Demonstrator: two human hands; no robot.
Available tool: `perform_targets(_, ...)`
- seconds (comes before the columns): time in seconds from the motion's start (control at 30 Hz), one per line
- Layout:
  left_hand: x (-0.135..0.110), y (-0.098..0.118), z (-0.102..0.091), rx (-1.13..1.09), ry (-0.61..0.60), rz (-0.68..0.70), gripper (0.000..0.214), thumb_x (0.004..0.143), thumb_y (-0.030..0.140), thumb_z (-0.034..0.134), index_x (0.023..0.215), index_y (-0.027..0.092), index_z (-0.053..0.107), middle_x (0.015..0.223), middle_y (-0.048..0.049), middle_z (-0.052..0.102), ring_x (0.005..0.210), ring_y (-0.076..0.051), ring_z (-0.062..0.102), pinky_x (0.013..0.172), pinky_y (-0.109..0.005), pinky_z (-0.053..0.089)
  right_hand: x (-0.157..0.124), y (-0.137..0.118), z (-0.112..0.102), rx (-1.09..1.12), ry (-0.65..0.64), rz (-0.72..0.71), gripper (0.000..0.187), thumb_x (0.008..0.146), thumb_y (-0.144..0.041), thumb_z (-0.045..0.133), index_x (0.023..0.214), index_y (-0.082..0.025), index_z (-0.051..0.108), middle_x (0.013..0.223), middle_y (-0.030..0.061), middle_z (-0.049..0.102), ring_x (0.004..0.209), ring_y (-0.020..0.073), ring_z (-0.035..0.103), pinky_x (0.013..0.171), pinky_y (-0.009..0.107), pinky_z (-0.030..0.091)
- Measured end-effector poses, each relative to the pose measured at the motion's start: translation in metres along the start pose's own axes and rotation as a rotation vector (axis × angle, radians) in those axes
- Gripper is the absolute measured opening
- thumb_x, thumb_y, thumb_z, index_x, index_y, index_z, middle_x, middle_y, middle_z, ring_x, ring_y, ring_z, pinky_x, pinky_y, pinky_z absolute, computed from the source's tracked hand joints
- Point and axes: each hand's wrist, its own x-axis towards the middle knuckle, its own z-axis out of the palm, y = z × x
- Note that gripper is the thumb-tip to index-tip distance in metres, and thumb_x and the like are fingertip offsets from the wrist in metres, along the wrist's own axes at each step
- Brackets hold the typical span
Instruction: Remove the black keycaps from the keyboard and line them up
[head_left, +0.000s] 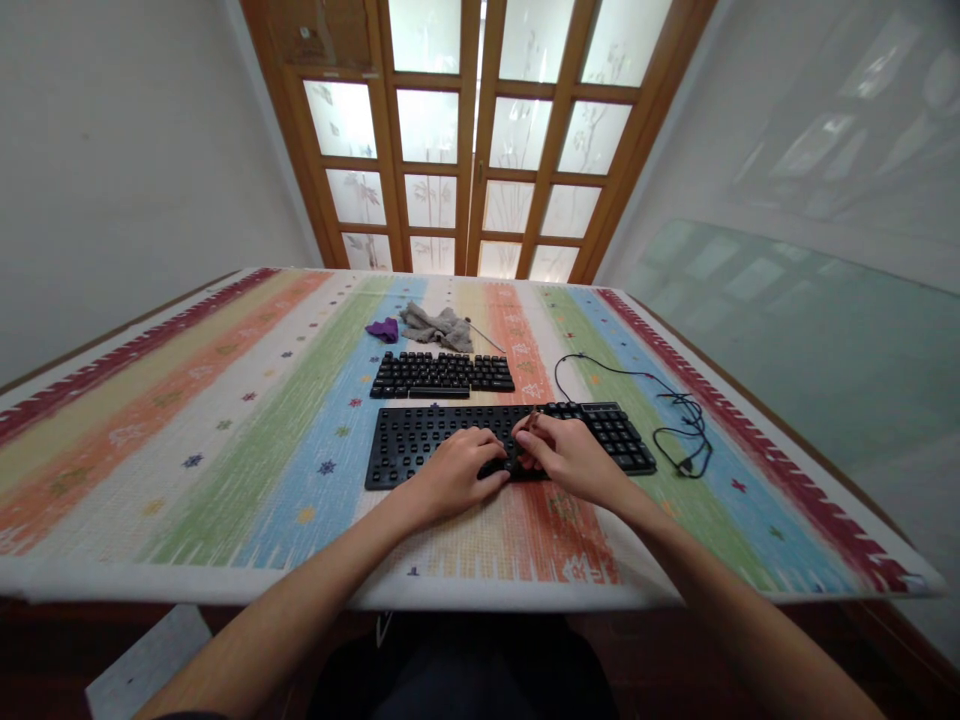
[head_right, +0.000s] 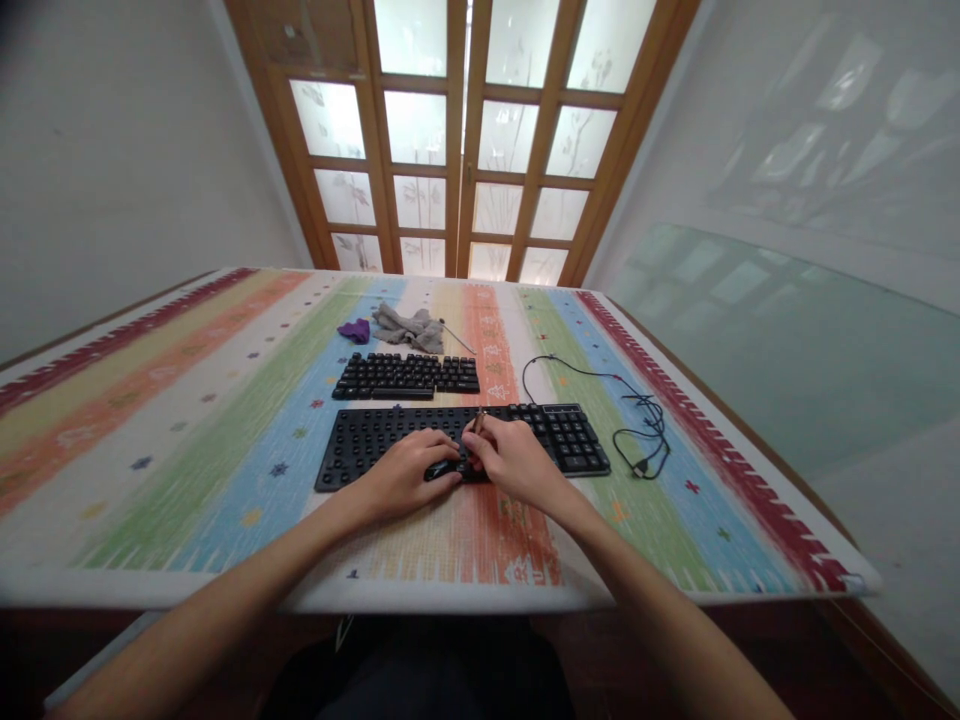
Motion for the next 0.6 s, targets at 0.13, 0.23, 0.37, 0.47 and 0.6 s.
perform_targets(0.13,0.000,0.002,0.000,0.010,0.000,-0.024,0.016,0.089,0.028,0.061,0.097,0.016,0.067,0.102,-0.0094,0.066,0.096,-0.024,0.060,0.089,-0.040,0.049,0.005,-0.003,-0.005,-0.092,-0.098,-0.063,0.019,0.097,-0.026,0.046,0.089,-0.018,0.061,0.068,0.0026,0.068,0.061,0.0173,0.066,0.061,0.027,0.048)
perform_targets(0.23,0.000,0.003,0.001,0.007,0.009,-0.024,0.018,0.089,0.027,0.061,0.102,0.016,0.067,0.104,-0.0099,0.066,0.099,-0.025,0.059,0.090,-0.041,0.048,0.003,-0.007,-0.004,-0.211,-0.118,-0.152,0.018,0.099,-0.026,0.045,0.092,-0.018,0.060,0.078,0.0050,0.070,0.071,0.0187,0.067,0.066,0.028,0.046)
perform_targets(0.37,-0.002,0.002,0.003,-0.029,0.023,-0.007,0.022,0.089,0.024,0.061,0.109,0.018,0.066,0.107,-0.0086,0.066,0.101,-0.024,0.059,0.093,-0.040,0.048,-0.007,-0.011,0.005,-0.318,-0.046,-0.133,0.017,0.099,-0.020,0.042,0.093,-0.018,0.058,0.089,0.0090,0.072,0.079,0.0216,0.069,0.071,0.030,0.046)
perform_targets(0.47,-0.004,0.001,0.004,-0.044,0.037,0.004,0.020,0.090,0.024,0.060,0.108,0.016,0.067,0.109,-0.0093,0.066,0.102,-0.024,0.059,0.093,-0.040,0.048,-0.014,-0.012,0.012,-0.325,0.000,-0.123,0.015,0.098,-0.020,0.045,0.094,-0.018,0.058,0.090,0.0083,0.073,0.081,0.0223,0.070,0.070,0.030,0.047)
perform_targets(0.6,-0.005,-0.001,0.005,-0.044,0.040,0.017,0.021,0.091,0.024,0.060,0.109,0.018,0.068,0.111,-0.0085,0.066,0.104,-0.024,0.059,0.095,-0.040,0.048,-0.019,-0.013,0.018,-0.297,0.073,-0.104,0.012,0.097,-0.020,0.049,0.094,-0.019,0.060,0.085,0.0056,0.073,0.077,0.0204,0.070,0.069,0.027,0.047)
